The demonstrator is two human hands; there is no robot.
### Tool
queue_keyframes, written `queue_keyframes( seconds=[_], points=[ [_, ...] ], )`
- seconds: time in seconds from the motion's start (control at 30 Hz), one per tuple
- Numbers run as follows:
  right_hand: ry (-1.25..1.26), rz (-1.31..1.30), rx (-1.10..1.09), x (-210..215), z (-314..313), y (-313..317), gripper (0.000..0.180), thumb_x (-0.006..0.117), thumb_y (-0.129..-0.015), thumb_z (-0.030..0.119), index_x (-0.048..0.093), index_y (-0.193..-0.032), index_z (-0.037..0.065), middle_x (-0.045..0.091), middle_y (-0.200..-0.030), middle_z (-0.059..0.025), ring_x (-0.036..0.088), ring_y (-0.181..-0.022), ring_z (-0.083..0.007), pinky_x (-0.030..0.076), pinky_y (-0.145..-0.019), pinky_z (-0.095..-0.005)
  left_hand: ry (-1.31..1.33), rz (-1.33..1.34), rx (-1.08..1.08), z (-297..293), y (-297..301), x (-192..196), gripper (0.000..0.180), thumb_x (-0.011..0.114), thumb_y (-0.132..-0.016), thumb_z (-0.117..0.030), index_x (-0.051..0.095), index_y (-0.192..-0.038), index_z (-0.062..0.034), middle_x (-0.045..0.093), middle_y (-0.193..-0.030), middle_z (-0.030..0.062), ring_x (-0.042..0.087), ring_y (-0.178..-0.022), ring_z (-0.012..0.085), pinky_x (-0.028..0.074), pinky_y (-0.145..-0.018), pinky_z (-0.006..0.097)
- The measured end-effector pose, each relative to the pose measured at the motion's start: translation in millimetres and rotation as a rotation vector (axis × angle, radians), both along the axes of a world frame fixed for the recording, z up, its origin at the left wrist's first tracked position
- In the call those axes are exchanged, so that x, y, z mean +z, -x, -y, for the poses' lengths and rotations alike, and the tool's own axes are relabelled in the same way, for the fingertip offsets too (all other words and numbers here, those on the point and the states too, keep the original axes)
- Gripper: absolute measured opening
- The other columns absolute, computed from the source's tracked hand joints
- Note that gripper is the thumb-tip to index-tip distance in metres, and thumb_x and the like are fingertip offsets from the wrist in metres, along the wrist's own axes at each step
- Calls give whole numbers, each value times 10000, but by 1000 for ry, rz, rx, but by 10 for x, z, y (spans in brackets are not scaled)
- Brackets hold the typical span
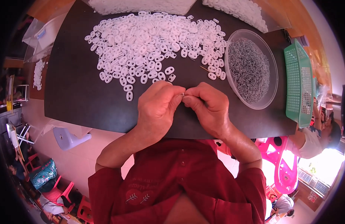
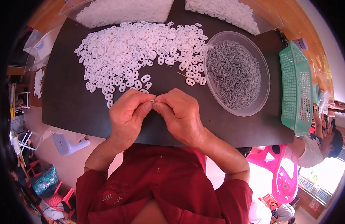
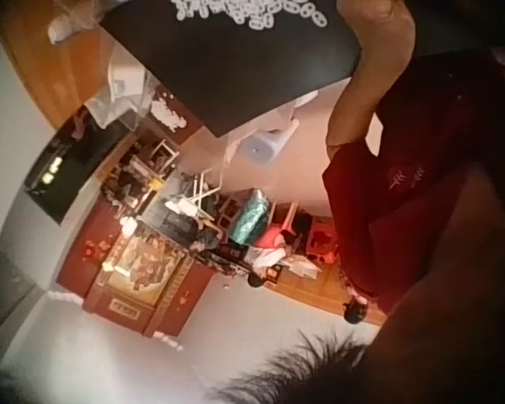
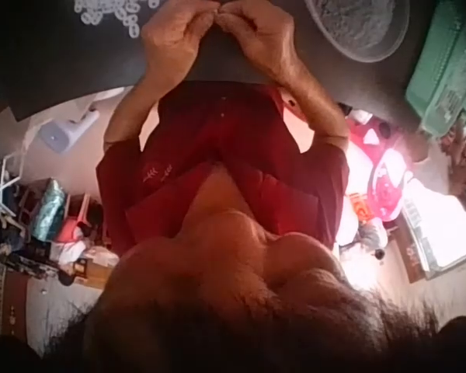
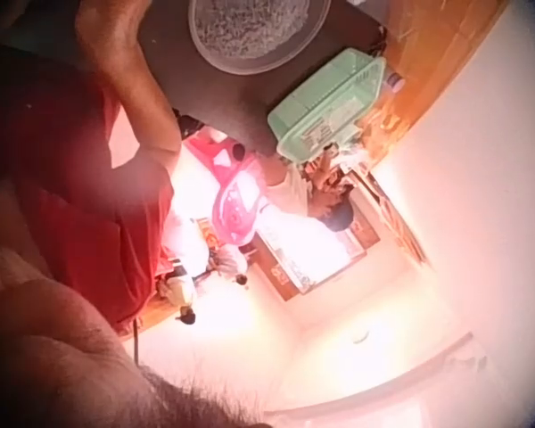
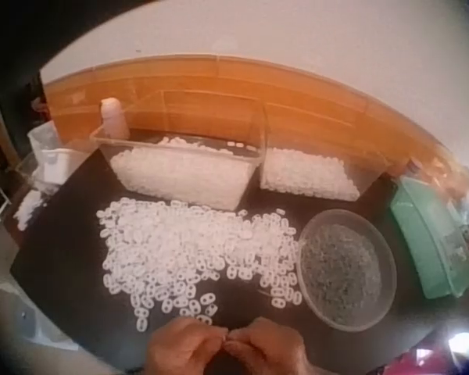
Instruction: Manually inserting metal pins into small white plastic components at a workbench.
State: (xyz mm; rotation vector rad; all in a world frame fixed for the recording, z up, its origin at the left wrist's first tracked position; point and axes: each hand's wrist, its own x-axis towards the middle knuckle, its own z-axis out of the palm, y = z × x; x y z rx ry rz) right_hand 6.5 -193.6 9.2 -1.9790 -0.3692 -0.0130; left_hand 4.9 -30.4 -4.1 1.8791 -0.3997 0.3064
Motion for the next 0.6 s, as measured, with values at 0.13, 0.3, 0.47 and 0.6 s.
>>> queue_keyframes(
  seconds=[0.13,0.3,0.47,0.6],
  points=[
    [-120,-205,-88,78,19,6,86,658,-812,-16,640,-897,-14,597,-775,-14,543,-694,-65,438,-623,-217,91,-155,3,-47,3,2,161,660,-774,69,633,-912,-8,578,-758,91,567,-649,203,449,-565,290],
    [2,-134,-27,102,-27,-10,76,651,-812,-26,636,-884,-4,594,-775,3,523,-685,-47,433,-605,-213,82,-88,13,-59,33,-11,164,654,-772,79,633,-912,-5,578,-760,89,567,-649,207,449,-565,289],
    [-12,-132,6,80,-80,-4,41,638,-808,-24,624,-837,1,572,-740,-1,497,-633,-41,416,-558,-208,57,-81,4,-81,93,33,161,657,-771,77,634,-907,-6,579,-760,90,567,-650,208,448,-564,291],
    [28,-93,54,88,-101,6,30,633,-810,-16,624,-834,-2,562,-726,-18,499,-611,-56,413,-549,-213,55,-140,5,-126,154,36,81,635,-854,-15,656,-925,18,589,-789,60,542,-687,126,428,-613,237]
  ],
)
